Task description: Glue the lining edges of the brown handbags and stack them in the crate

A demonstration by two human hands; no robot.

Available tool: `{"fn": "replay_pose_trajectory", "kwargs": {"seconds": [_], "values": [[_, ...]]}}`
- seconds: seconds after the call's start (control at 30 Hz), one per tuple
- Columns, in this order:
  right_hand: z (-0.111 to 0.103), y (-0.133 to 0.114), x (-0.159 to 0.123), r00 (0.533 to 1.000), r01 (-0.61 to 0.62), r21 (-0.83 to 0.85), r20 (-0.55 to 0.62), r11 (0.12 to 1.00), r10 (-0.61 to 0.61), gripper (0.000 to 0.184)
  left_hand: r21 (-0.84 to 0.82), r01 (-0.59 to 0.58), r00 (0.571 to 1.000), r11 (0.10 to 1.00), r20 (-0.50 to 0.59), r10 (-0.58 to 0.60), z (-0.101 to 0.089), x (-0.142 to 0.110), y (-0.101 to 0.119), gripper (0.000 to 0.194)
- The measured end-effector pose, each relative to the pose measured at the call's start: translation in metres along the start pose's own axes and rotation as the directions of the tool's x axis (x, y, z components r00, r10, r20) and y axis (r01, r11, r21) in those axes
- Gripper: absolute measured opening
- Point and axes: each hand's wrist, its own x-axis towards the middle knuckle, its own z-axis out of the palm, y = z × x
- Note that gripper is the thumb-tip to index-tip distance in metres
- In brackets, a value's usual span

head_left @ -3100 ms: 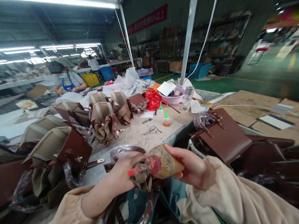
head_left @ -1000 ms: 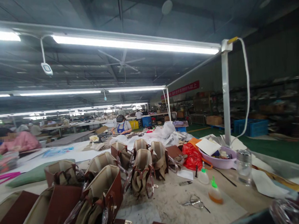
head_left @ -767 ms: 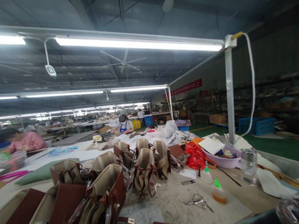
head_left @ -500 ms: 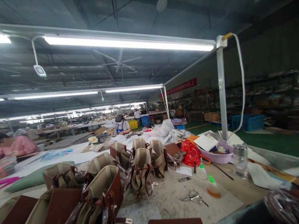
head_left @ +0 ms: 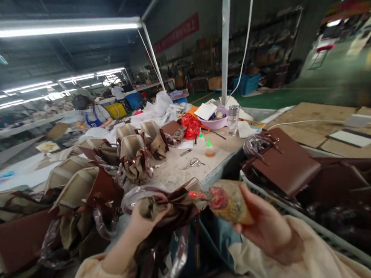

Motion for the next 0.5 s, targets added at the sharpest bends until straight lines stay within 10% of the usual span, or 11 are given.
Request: {"fn": "replay_pose_trajectory", "kwargs": {"seconds": [0.13, 0.23, 0.37, 0.5], "values": [[-0.029, -0.035, -0.009, 0.886, 0.451, -0.279, 0.027, 0.848, -0.463, 0.03, -0.048, 0.085, 0.996, 0.995, -0.001, -0.085, -0.041, 0.019, 0.026, 0.026], [-0.038, -0.05, -0.011, 0.729, 0.618, -0.573, 0.162, 0.537, -0.666, 0.029, -0.12, 0.164, 0.983, 0.979, 0.104, -0.152, -0.058, 0.028, 0.03, 0.031], [-0.027, -0.053, -0.012, 0.527, 0.648, -0.76, 0.398, 0.052, -0.751, 0.026, -0.167, 0.251, 0.953, 0.953, 0.218, -0.213, -0.059, 0.034, 0.028, 0.033], [-0.012, -0.049, -0.006, 0.438, 0.72, -0.687, 0.56, -0.099, -0.703, 0.028, -0.255, 0.346, 0.918, 0.903, 0.293, -0.269, -0.052, 0.031, 0.022, 0.031]]}}
